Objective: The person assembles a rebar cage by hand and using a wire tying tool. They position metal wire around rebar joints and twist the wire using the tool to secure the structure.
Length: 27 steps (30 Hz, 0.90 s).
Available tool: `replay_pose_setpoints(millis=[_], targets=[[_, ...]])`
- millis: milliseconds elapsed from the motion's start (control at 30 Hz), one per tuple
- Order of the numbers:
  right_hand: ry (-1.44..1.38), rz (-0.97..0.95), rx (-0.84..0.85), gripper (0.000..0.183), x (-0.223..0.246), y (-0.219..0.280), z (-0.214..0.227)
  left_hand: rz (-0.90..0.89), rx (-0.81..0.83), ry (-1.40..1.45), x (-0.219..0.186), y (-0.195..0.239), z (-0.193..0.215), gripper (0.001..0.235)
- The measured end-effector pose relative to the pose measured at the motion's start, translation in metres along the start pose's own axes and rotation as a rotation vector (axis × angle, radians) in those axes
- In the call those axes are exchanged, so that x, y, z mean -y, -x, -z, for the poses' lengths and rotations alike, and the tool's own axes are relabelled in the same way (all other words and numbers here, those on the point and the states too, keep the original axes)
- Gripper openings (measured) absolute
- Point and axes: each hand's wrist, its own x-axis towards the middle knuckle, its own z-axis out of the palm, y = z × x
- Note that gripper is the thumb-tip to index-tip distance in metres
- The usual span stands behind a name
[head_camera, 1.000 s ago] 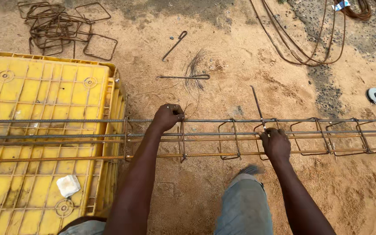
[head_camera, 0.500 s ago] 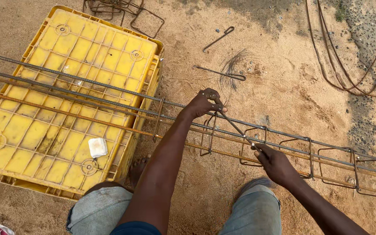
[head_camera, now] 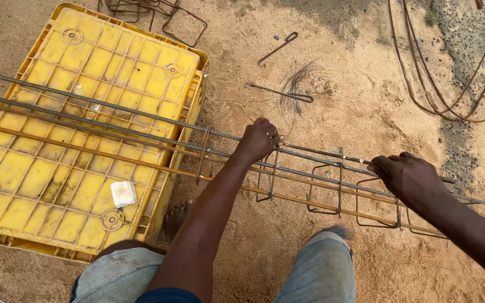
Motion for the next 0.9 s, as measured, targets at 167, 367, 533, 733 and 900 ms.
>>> replay_pose_setpoints(millis=[167,367,533,733,900], targets=[[0.022,-0.117,0.315,0.049,-0.017,-0.030,0.042,0.134,0.628,0.057,-0.009,-0.002,0.021,0.041],[0.608,0.219,-0.304,0.038,-0.027,-0.034,0.055,0.305,0.687,0.080,-0.022,0.000,0.031,0.017],[-0.026,-0.263,0.466,0.061,-0.039,-0.034,0.040,0.370,0.700,0.136,-0.025,-0.003,0.034,0.017],[0.187,-0.140,0.141,0.058,-0.033,-0.021,0.023,0.389,0.679,0.141,-0.021,0.007,0.029,0.018],[-0.378,-0.519,0.629,0.054,-0.002,-0.009,0.044,0.359,0.688,0.148,-0.025,0.006,0.029,0.017]])
